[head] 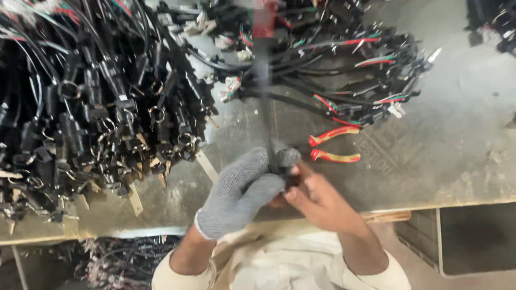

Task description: The person repeatedly picks up black wire harnesses with exposed red and green wires, inserts the wire ends into a black plastic connector, and uses red-handled pliers to crimp the connector onto the wires. The finished harnesses are placed on a metal workbench.

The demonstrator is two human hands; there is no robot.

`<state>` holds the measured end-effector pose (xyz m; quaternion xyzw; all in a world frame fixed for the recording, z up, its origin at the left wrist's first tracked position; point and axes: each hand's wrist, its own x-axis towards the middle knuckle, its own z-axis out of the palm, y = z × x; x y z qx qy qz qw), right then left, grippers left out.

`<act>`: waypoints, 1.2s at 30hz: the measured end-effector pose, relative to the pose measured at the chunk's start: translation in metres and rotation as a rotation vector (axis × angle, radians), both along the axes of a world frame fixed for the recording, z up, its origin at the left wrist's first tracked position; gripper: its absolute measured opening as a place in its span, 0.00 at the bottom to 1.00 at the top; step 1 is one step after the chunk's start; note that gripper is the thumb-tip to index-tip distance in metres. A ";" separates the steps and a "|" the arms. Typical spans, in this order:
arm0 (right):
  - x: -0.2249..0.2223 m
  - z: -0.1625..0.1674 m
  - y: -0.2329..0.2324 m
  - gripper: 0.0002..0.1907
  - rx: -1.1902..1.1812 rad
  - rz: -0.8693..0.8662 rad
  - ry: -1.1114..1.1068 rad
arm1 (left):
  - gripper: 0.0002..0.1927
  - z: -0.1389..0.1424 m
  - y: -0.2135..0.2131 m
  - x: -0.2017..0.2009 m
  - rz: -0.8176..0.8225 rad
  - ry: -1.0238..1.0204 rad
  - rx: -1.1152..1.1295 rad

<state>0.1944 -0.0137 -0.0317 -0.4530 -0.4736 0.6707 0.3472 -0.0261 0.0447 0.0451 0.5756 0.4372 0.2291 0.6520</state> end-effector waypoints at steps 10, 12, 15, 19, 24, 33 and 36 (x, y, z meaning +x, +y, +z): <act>0.007 0.010 0.004 0.20 0.551 -0.161 -0.152 | 0.18 -0.030 -0.033 0.024 0.326 -0.259 0.347; 0.005 0.020 0.009 0.17 0.682 -0.158 -0.262 | 0.28 -0.024 -0.031 0.019 0.393 -0.114 0.494; 0.003 0.025 0.010 0.16 0.741 -0.153 -0.347 | 0.41 -0.005 -0.026 0.025 0.421 -0.209 0.134; 0.003 0.017 0.003 0.21 0.682 -0.173 -0.332 | 0.41 0.013 -0.013 0.022 0.218 0.092 0.301; 0.002 0.007 -0.006 0.21 0.652 -0.177 -0.228 | 0.36 0.007 0.002 0.009 -0.022 0.180 0.450; 0.000 0.004 -0.006 0.16 0.390 -0.174 -0.066 | 0.25 0.013 -0.015 0.034 0.173 0.261 0.607; 0.004 -0.006 -0.008 0.15 0.172 -0.135 -0.062 | 0.28 0.002 -0.012 0.034 0.206 0.307 0.630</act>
